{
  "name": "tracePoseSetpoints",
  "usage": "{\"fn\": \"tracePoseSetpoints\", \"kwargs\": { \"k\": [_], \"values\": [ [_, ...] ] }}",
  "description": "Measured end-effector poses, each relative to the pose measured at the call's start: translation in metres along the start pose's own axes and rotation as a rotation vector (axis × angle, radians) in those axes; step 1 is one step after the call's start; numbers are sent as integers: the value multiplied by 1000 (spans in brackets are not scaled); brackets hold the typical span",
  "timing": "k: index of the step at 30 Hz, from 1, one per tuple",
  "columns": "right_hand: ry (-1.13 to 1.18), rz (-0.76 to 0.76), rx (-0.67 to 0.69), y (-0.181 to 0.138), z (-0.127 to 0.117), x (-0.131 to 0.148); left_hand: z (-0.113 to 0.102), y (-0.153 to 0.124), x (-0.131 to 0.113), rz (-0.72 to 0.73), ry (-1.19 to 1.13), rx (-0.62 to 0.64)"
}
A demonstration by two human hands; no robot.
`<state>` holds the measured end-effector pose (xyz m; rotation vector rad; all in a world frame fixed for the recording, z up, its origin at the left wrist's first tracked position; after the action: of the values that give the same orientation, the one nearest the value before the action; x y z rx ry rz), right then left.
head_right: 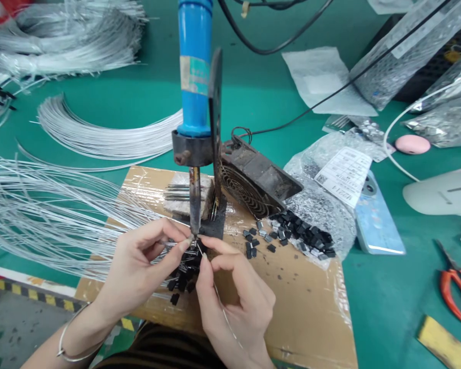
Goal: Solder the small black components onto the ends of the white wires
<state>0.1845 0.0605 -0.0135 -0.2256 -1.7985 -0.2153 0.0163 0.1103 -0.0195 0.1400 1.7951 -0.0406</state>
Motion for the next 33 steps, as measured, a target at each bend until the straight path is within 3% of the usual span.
{"fn": "tracePoseSetpoints", "kwargs": {
  "k": [4, 6, 9, 11, 15, 19, 22, 28, 33],
  "values": [
    [-7, 85, -96, 5, -26, -15, -8, -2, 2, -9, 20, -26],
    [17, 108, -244, 7, -53, -24, -13, -2, 1, 2, 34, -42],
    [-33, 298, -451, 6, -96, -53, -19, -2, 0, 35, 70, -51],
    [-3, 345, -559, 3, -122, -69, -23, -3, -2, 89, 128, -58],
    [225, 375, -591, 3, -154, -108, -25, -7, -13, 279, 279, -40],
    [225, 325, -460, 15, -161, -131, -45, -1, -17, 326, 379, -88],
    [196, 314, -355, 24, -159, -139, -74, 27, -14, 311, 707, -108],
    [152, 248, -299, 30, -150, -126, -116, 118, 39, 201, 887, 3],
    [154, 263, -296, 26, -142, -118, -118, 151, 69, 176, 876, 94]
  ]
}}
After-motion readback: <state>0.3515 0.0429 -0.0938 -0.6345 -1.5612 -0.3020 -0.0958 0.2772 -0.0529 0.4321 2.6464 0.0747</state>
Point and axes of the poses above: each hand's wrist, its own y-axis towards the middle knuckle, its own z-axis out of the palm, x = y × z, the point moved 9 cm from there along y, towards the middle knuckle, and after that the axes turned 13 degrees about z, right-handed, at the moved point
